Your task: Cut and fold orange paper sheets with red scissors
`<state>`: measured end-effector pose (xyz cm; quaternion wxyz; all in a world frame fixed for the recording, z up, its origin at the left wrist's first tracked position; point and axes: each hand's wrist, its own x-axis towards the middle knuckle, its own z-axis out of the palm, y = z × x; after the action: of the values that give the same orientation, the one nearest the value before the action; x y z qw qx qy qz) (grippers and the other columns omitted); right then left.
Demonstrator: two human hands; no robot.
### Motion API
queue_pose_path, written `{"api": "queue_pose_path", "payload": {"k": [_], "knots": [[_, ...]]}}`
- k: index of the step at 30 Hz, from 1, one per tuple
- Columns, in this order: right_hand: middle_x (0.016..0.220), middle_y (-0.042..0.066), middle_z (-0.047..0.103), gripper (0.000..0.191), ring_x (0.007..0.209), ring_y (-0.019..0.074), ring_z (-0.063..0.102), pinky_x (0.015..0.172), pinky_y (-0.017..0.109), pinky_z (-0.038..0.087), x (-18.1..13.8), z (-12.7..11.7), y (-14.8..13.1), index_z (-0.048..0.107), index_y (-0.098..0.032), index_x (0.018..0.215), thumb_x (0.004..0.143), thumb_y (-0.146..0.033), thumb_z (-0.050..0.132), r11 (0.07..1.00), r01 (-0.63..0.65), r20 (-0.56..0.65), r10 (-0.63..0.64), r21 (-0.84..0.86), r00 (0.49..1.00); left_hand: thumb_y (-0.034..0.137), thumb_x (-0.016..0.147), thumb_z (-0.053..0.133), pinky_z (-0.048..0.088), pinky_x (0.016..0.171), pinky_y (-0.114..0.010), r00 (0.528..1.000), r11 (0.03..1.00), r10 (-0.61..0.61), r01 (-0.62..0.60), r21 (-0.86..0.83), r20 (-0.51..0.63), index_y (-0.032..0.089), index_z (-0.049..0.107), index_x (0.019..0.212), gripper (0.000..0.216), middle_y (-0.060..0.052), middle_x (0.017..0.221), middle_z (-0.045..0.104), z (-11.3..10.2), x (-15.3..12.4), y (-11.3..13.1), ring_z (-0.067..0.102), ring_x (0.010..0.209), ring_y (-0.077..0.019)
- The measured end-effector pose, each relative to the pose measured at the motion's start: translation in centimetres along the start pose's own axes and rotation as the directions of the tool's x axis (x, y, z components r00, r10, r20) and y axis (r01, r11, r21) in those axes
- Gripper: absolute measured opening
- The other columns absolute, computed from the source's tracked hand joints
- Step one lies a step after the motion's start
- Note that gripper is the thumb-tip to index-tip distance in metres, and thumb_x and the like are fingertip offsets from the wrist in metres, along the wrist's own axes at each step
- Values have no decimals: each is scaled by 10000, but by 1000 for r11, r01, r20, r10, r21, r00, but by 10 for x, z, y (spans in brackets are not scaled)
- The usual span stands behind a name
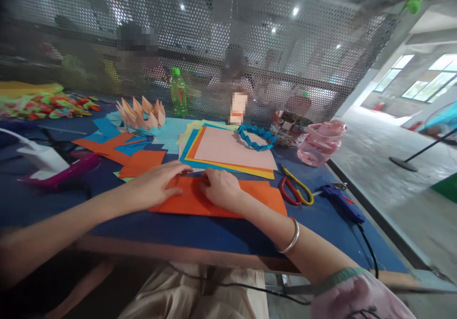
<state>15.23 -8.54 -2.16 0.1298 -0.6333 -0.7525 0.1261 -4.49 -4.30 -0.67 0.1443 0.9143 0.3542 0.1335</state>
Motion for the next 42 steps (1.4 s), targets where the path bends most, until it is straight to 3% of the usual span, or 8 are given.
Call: {"api": "queue_pose_path", "payload": {"k": [3,9,17,23,27,31,36,42], "knots": [[850,46,702,221,767,190,613,585,260,291,-2,3,0,641,-208,907,908,-403,539,1000,11,-39,-11,18,999,230,924,481,387,1071,-389,986,993,116,-111,47,-122,204,574,1287,376,-84,1341,594,4,-31,7,520,1257,-238],[801,23,695,213,739,175,608,599,251,309,0,7,-4,640,-210,835,899,-394,553,998,8,-70,-3,69,998,257,947,489,315,1142,-379,951,940,308,-304,153,2,241,390,1461,524,-55,1491,461,28,-84,13,406,1373,-223],[827,27,701,200,741,164,595,621,254,332,4,6,-14,670,-204,840,889,-364,560,992,19,-28,-15,122,999,267,935,508,252,1172,-394,948,925,318,-316,208,28,242,268,1512,626,-56,1532,391,43,-94,8,323,1418,-223],[797,20,693,186,707,152,575,615,250,325,3,6,-17,672,-205,806,883,-343,574,992,4,-23,-1,129,1000,269,939,498,316,1145,-395,948,940,317,-313,133,-7,215,378,1467,544,-67,1517,416,35,-97,8,360,1399,-244],[765,7,686,193,682,143,564,595,244,314,2,8,-17,660,-201,758,871,-346,603,982,-13,-37,20,188,999,319,946,479,413,1075,-341,988,994,102,-106,-27,-114,229,507,1363,428,-68,1412,554,16,-88,2,505,1295,-230],[708,-5,658,283,645,131,542,563,236,301,2,11,-17,636,-194,699,865,-423,612,957,-35,-71,58,290,996,366,900,523,506,931,-379,957,975,-170,128,-184,-235,208,628,1101,276,-101,1172,679,-1,-66,-13,654,1040,-264],[601,-29,568,378,586,113,481,522,237,267,3,17,-15,583,-186,637,859,-490,600,928,-38,-112,85,371,990,405,802,622,551,810,-363,928,774,-373,301,-557,-16,184,586,1111,382,-88,1034,692,-7,-40,-25,679,908,-230],[572,-38,522,427,563,107,444,516,237,266,1,19,-14,541,-186,613,848,-538,595,908,-38,-120,96,418,988,394,727,729,535,813,-337,880,464,-391,443,-767,271,191,612,1076,421,-46,932,743,-4,-29,-26,696,926,-233]]}}
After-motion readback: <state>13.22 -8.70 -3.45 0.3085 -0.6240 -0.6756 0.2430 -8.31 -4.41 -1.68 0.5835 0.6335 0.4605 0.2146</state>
